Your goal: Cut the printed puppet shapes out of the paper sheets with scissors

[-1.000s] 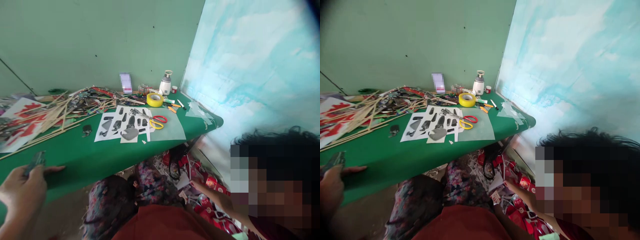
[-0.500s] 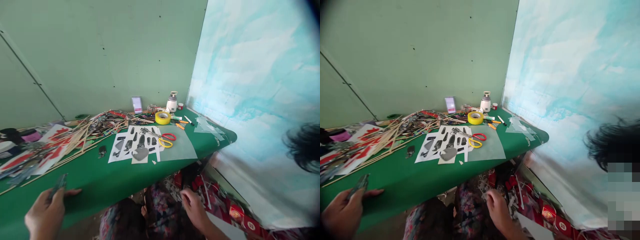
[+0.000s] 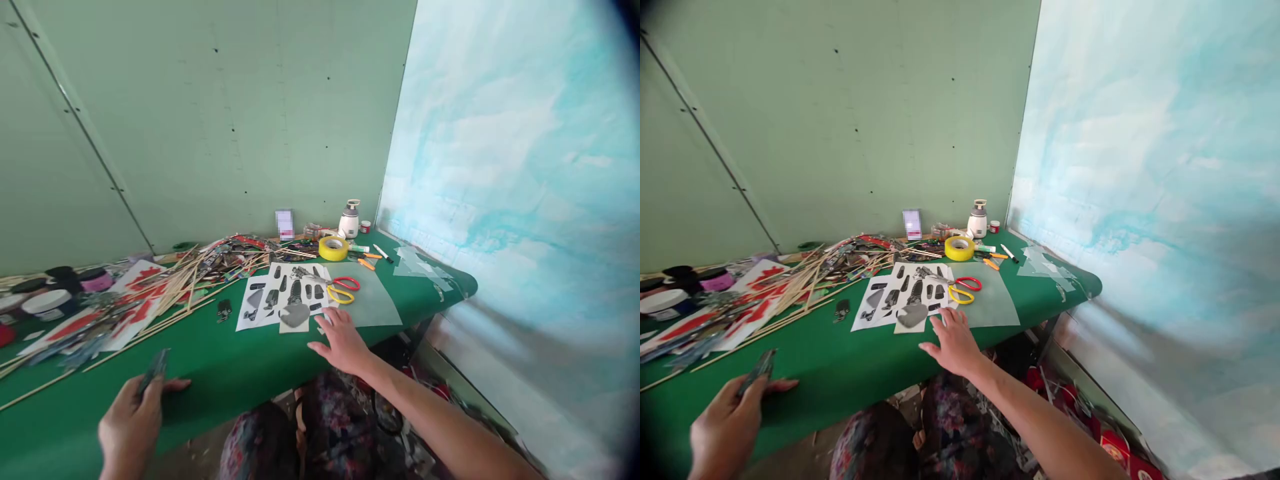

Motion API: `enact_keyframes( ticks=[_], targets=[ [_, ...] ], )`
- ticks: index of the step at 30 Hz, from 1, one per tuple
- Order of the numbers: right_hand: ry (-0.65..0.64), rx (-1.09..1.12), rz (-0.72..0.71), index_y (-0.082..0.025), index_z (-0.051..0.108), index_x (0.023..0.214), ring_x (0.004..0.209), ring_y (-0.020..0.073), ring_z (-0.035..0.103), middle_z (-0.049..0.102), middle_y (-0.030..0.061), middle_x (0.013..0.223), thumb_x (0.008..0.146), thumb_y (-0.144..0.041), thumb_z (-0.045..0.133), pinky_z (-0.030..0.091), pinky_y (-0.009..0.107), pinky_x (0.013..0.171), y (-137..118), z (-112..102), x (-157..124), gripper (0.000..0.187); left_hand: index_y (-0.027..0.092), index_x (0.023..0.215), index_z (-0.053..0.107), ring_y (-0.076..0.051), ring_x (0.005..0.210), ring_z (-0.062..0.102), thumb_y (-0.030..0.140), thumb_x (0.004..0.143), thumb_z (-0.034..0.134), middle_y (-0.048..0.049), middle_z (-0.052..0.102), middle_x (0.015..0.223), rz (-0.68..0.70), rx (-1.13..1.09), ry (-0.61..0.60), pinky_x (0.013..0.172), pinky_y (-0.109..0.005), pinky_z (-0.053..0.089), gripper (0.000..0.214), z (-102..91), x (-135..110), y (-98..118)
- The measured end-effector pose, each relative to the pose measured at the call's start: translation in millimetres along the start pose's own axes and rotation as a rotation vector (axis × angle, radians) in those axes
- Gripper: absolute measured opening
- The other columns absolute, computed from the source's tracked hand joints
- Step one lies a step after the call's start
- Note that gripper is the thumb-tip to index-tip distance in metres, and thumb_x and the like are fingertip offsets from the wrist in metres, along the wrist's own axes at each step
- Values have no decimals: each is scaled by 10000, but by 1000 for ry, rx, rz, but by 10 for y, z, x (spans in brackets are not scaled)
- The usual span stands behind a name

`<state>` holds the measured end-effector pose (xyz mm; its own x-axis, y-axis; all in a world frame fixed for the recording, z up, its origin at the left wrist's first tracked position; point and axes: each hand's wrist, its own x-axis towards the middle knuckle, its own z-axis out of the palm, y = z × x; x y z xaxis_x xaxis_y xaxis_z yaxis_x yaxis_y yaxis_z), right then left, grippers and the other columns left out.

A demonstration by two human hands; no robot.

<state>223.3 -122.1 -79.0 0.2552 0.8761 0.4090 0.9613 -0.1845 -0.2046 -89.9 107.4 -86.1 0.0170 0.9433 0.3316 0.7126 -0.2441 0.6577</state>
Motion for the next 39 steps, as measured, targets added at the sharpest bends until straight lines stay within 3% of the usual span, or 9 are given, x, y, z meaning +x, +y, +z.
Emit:
enact_keyframes(
  ticks=[5, 9, 12, 19, 26, 29, 31, 36, 39],
  targets=[
    [-123, 30, -225, -151, 619, 1230, 1249, 296, 513, 620, 140, 1301, 919, -583, 557, 443, 453, 1049, -574, 152, 648, 536, 217, 769, 689, -201, 659, 635, 390, 791, 512, 6, 790, 797, -43, -91, -93, 546, -254, 433, 249, -24, -63, 104],
    [-161, -13, -180, -106, 638, 1185, 1262, 336, 519, 642, 174, 1257, 936, -618, 491, 420, 565, 1028, -1012, 442, 1129, 588, 223, 762, 652, -223, 690, 658, 405, 816, 494, -13, 785, 766, -37, -121, -84, 576, -276, 441, 247, 9, -92, 78],
    [-184, -50, -139, -100, 665, 1161, 1224, 333, 561, 685, 170, 1178, 938, -638, 470, 385, 592, 1042, -1232, 643, 1257, 614, 234, 769, 620, -238, 748, 686, 413, 819, 505, -8, 782, 742, -26, -156, -82, 613, -285, 460, 219, 22, -102, 51],
    [-159, -22, -166, 114, 629, 1220, 1335, 459, 398, 566, 377, 1326, 949, -691, 304, 270, 687, 1075, -1466, 927, 1272, 910, 234, 764, 603, -234, 817, 712, 392, 845, 499, -10, 781, 740, -11, -176, -89, 684, -286, 485, 205, 7, -130, 49],
    [-109, 15, -266, 147, 681, 1103, 1142, 426, 531, 674, 345, 1103, 939, -670, 381, 448, 537, 957, -1497, 814, 987, 886, 223, 761, 651, -247, 824, 694, 377, 816, 503, -25, 780, 771, -24, -143, -86, 684, -301, 474, 220, -11, -118, 74],
    [-61, 35, -316, 160, 607, 1206, 1224, 414, 470, 613, 344, 1226, 946, -648, 403, 432, 491, 996, -1500, 741, 735, 873, 224, 744, 686, -245, 770, 671, 384, 798, 493, -32, 785, 828, -44, -78, -90, 638, -308, 457, 256, -36, -99, 109],
    [-37, 54, -360, 121, 614, 1200, 1224, 382, 472, 610, 308, 1239, 940, -608, 475, 410, 454, 1030, -1483, 733, 617, 787, 222, 734, 691, -237, 713, 648, 385, 786, 491, -41, 785, 843, -59, -44, -104, 599, -307, 441, 263, -61, -89, 153],
    [-35, 122, -491, -94, 718, 924, 982, 213, 588, 712, 85, 934, 916, -237, 630, 456, 284, 942, -1365, 795, 616, 168, 214, 729, 687, -222, 640, 606, 366, 779, 500, -36, 765, 772, -80, -52, -113, 557, -299, 419, 246, -120, -83, 250],
    [-29, 138, -492, -136, 716, 890, 901, 186, 597, 718, 50, 904, 873, -134, 620, 489, 246, 851, -1325, 751, 672, 97, 213, 704, 704, -212, 599, 574, 366, 784, 514, -11, 716, 696, -94, -15, -104, 536, -298, 402, 257, -133, -82, 269]
  ],
)
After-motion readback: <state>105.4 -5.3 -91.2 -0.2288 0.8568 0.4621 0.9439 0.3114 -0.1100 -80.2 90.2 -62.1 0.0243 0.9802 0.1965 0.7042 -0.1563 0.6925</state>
